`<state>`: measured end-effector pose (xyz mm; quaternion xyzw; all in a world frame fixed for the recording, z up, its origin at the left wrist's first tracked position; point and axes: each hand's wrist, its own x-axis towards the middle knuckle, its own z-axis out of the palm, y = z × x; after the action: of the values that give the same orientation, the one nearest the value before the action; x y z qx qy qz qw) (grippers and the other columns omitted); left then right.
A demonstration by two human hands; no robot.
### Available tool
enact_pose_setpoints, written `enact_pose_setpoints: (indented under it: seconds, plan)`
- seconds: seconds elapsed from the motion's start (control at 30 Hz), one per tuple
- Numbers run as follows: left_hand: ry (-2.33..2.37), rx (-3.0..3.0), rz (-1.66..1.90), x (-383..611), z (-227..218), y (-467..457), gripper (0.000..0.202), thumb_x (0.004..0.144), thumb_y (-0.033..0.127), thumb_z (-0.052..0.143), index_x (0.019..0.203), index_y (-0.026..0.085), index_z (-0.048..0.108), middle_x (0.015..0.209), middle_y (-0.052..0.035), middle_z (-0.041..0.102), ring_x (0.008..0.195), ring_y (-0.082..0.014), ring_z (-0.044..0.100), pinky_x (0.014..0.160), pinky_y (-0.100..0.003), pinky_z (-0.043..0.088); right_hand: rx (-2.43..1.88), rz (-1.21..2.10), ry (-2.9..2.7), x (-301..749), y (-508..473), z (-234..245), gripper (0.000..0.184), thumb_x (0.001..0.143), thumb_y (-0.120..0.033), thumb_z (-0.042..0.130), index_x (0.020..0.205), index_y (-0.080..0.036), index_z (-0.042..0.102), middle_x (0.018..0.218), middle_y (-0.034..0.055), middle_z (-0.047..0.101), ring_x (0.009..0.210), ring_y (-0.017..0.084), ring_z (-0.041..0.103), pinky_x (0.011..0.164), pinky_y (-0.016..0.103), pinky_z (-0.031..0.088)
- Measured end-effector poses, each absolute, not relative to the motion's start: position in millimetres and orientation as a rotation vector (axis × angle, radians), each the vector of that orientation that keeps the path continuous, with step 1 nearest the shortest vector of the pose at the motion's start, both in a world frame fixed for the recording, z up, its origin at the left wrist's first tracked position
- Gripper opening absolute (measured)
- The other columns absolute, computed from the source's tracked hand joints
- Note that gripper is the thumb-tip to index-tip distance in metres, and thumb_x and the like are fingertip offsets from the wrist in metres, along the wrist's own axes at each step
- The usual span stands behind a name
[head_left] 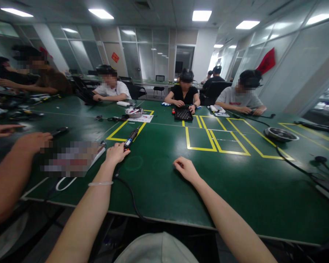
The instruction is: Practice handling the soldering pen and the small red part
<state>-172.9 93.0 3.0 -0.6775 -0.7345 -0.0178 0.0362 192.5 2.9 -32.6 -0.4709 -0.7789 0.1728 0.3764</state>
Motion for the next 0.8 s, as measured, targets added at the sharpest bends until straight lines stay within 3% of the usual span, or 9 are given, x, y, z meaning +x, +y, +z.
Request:
enact_pose_setpoints:
  seconds: [0.2, 0.43, 0.63, 0.8]
  plan:
    - [-2.211, -2.076, -0.184, -175, 1, 85, 0.052, 0.088, 0.046, 0.042, 0.133, 0.02, 0.045, 0.132, -0.0156, 0.053, 0.118, -0.0337, 0.051, 0.104, -0.052, 0.028, -1.214, 0.457, -1.985, 192, 3, -35, 0.016, 0.088, -0.023, 0.052, 0.084, -0.019, 0.067, 0.078, 0.0025, 0.065, 0.068, 0.014, 0.057, 0.064, 0.024, 0.042]
    - [-2.188, -1.992, -0.256, -164, 2, 80, 0.032, 0.084, 0.041, 0.053, 0.109, 0.021, 0.058, 0.118, -0.0113, 0.059, 0.11, -0.0289, 0.054, 0.107, -0.05, 0.023, -1.201, 0.46, -1.992, 192, 5, -36, 0.016, 0.088, -0.024, 0.053, 0.084, -0.019, 0.067, 0.078, 0.0026, 0.066, 0.068, 0.014, 0.058, 0.064, 0.024, 0.042]
    - [-2.146, -1.96, -0.221, -159, 5, 75, 0.029, 0.08, 0.04, 0.058, 0.103, 0.023, 0.061, 0.118, -0.0086, 0.059, 0.11, -0.0295, 0.052, 0.109, -0.05, 0.021, -1.199, 0.444, -1.998, 192, 3, -36, 0.016, 0.088, -0.024, 0.052, 0.084, -0.019, 0.067, 0.078, 0.0025, 0.065, 0.069, 0.015, 0.058, 0.063, 0.024, 0.042]
    - [-2.158, -1.932, -0.264, -154, 8, 72, 0.028, 0.082, 0.039, 0.051, 0.1, 0.02, 0.064, 0.11, -0.0099, 0.063, 0.105, -0.0291, 0.054, 0.108, -0.049, 0.021, -1.203, 0.452, -1.996, 192, 3, -37, 0.016, 0.088, -0.024, 0.052, 0.085, -0.019, 0.068, 0.078, 0.0024, 0.065, 0.068, 0.015, 0.057, 0.063, 0.025, 0.042]
